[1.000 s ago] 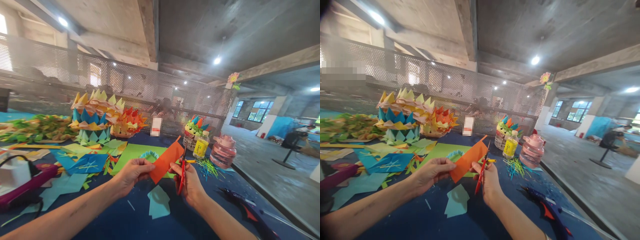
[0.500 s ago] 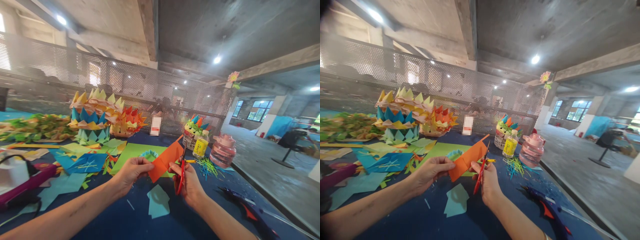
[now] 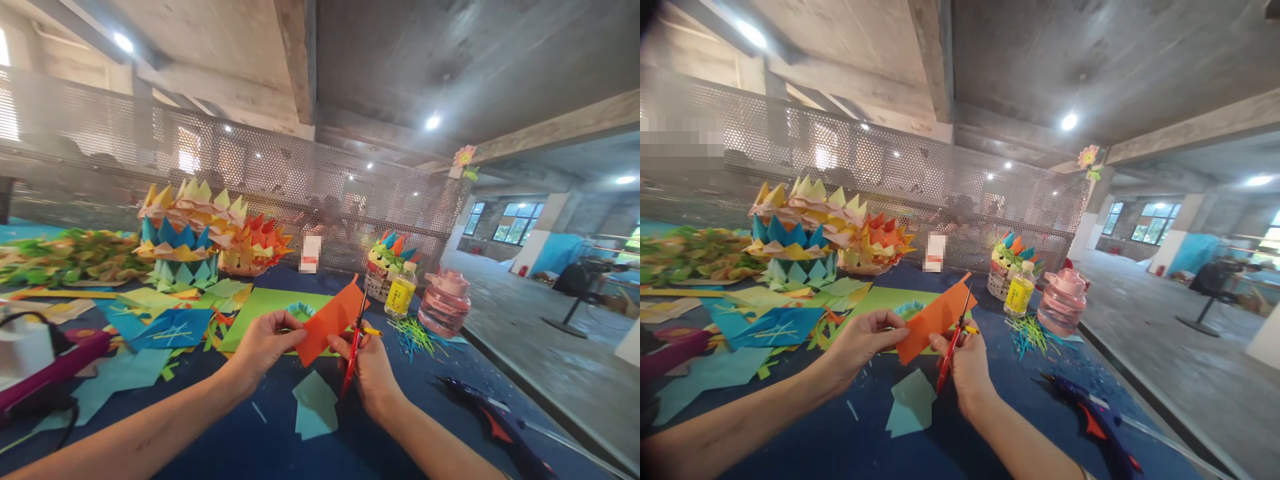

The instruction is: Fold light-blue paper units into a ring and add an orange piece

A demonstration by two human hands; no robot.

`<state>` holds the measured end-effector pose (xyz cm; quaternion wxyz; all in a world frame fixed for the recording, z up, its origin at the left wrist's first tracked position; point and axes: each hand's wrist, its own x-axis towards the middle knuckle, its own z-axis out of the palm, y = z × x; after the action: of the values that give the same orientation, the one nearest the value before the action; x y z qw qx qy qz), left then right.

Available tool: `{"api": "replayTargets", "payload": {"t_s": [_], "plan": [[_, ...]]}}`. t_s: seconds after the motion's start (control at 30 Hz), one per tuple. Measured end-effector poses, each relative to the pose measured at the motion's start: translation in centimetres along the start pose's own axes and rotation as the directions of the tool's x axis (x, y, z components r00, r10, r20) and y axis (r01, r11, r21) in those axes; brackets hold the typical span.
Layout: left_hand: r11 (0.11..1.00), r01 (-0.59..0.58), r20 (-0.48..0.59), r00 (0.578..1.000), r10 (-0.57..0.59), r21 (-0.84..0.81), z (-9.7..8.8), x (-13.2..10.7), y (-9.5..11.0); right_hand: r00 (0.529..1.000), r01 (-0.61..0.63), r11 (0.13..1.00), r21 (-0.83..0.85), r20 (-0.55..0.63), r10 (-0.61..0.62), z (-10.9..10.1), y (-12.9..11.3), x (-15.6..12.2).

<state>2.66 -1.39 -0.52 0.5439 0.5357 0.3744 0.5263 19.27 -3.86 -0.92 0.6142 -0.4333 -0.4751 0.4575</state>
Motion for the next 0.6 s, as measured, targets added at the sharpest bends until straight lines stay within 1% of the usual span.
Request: {"api": "replayTargets", "payload": {"t_s": [0.1,0.2,0.27,0.33,0.4,0.43,0.5,0.6], "plan": [[0.998,-0.046,0.013,0.999,0.047,-0.040,0.1,0.0,0.0,1.000,0.005,1.000,0.003,-0.008,-0.005,-0.1,0.0,0.0],[0.992,-0.049,0.088,0.994,0.059,-0.113,0.3,-0.2,0.3,1.000,0.003,1.000,0.026,-0.021,-0.003,-0.2,0.0,0.1],[0.986,0.001,0.148,0.989,0.023,-0.165,0.3,-0.5,0.6,1.000,0.003,1.000,0.030,-0.028,-0.002,-0.2,-0.1,0.1],[0.973,0.079,0.208,0.977,-0.034,-0.216,0.4,-0.7,0.7,0.999,0.008,1.000,0.020,-0.034,-0.008,-0.3,-0.1,0.2],[0.959,0.156,0.293,0.953,-0.083,-0.235,0.3,-0.8,0.6,0.999,0.012,1.000,0.012,-0.034,-0.012,-0.3,-0.1,0.2],[0.959,0.172,0.331,0.939,-0.091,-0.226,0.3,-0.8,0.4,0.999,0.012,1.000,0.018,-0.032,-0.012,-0.3,0.0,0.2],[0.974,0.143,0.364,0.929,-0.071,-0.173,0.3,-0.7,-0.1,1.000,0.006,0.999,0.033,-0.022,-0.006,-0.3,0.0,0.1],[0.999,0.019,0.324,0.946,-0.005,-0.040,0.5,-0.6,-0.9,1.000,0.002,0.999,0.040,-0.017,-0.001,-0.1,0.0,0.0]]}}
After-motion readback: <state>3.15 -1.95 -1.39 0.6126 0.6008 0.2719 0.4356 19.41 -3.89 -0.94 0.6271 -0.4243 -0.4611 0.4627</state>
